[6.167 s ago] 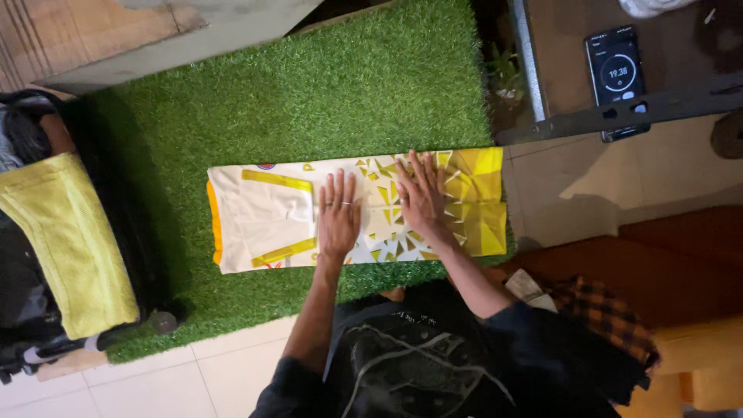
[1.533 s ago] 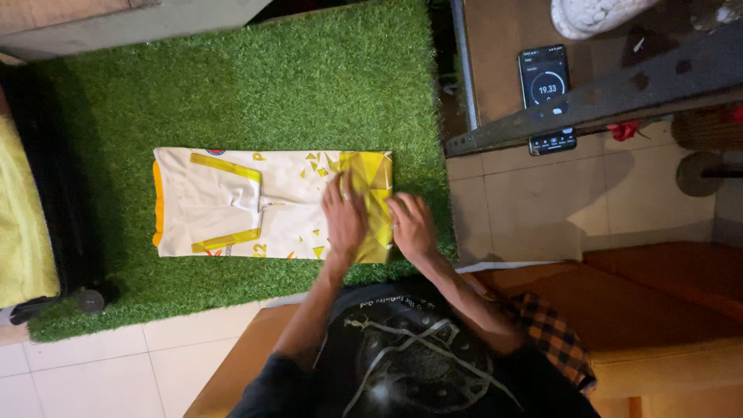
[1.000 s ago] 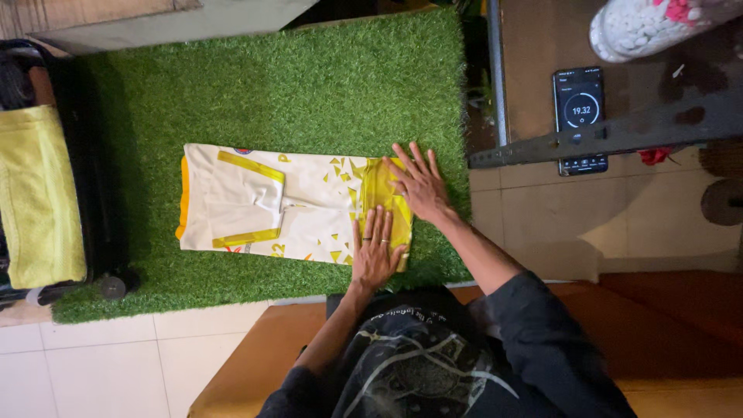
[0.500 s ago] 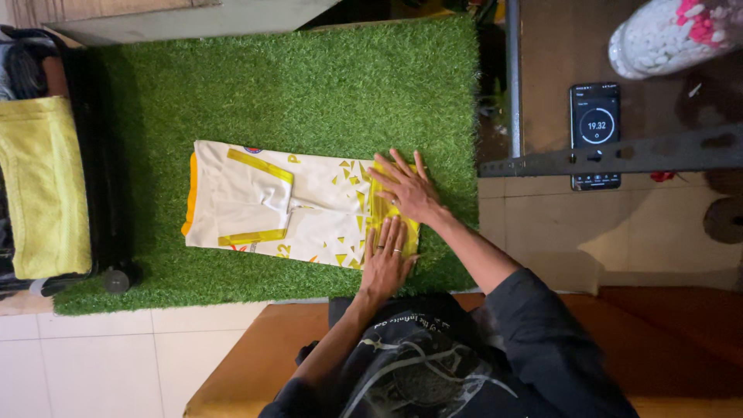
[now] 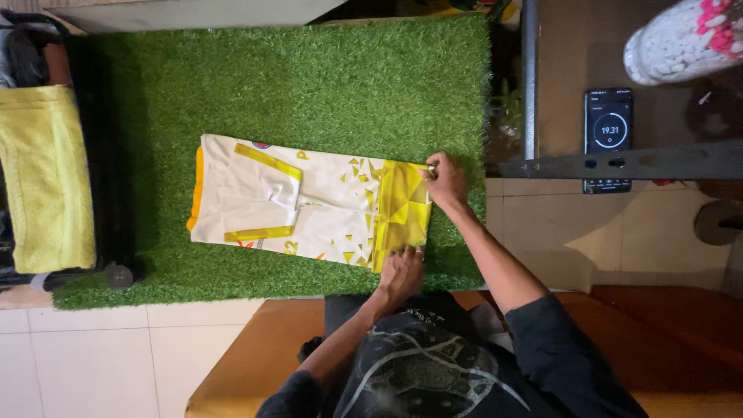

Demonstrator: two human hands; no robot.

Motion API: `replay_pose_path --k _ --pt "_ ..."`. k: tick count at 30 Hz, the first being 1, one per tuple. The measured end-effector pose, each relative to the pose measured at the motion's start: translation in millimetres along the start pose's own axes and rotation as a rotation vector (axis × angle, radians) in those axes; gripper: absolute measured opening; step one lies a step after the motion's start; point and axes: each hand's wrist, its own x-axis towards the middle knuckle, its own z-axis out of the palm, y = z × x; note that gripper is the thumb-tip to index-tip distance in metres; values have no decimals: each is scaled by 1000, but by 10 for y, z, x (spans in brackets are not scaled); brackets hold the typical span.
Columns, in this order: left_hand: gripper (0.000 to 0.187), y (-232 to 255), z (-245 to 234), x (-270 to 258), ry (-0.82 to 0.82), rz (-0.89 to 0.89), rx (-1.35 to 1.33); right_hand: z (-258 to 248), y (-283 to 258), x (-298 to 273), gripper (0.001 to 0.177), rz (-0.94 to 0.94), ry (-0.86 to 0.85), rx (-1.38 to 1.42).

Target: The person picks up a white shirt with yellow patterns from a pile, spreads it out on a green surface, and folds it into a small rectangle before placing it into an open suitcase alongside other folded garments.

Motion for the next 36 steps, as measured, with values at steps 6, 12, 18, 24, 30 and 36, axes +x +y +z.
replay_pose_path --k 6,12,18,24,30,36 --pt "18 -142 -487 -87 -87 -80 -474 -132 -118 117 30 300 -164 333" --pt "18 -426 -991 -412 -88 -29 -926 -340 -805 184 33 262 -274 568" --pt "19 -859 -1239 -833 1 -184 -1037 112 -1390 250 31 152 -236 611" --pt "20 -1256 -1295 -1000 118 -362 -845 850 -1652 356 25 177 -82 511" --pt "24 -1640 -1104 -970 331 -313 -768 1312 -1641 470 20 194 -42 440" --pt "26 -1757 -1016 -961 260 -323 -730 1318 -1624 404 18 143 -106 453"
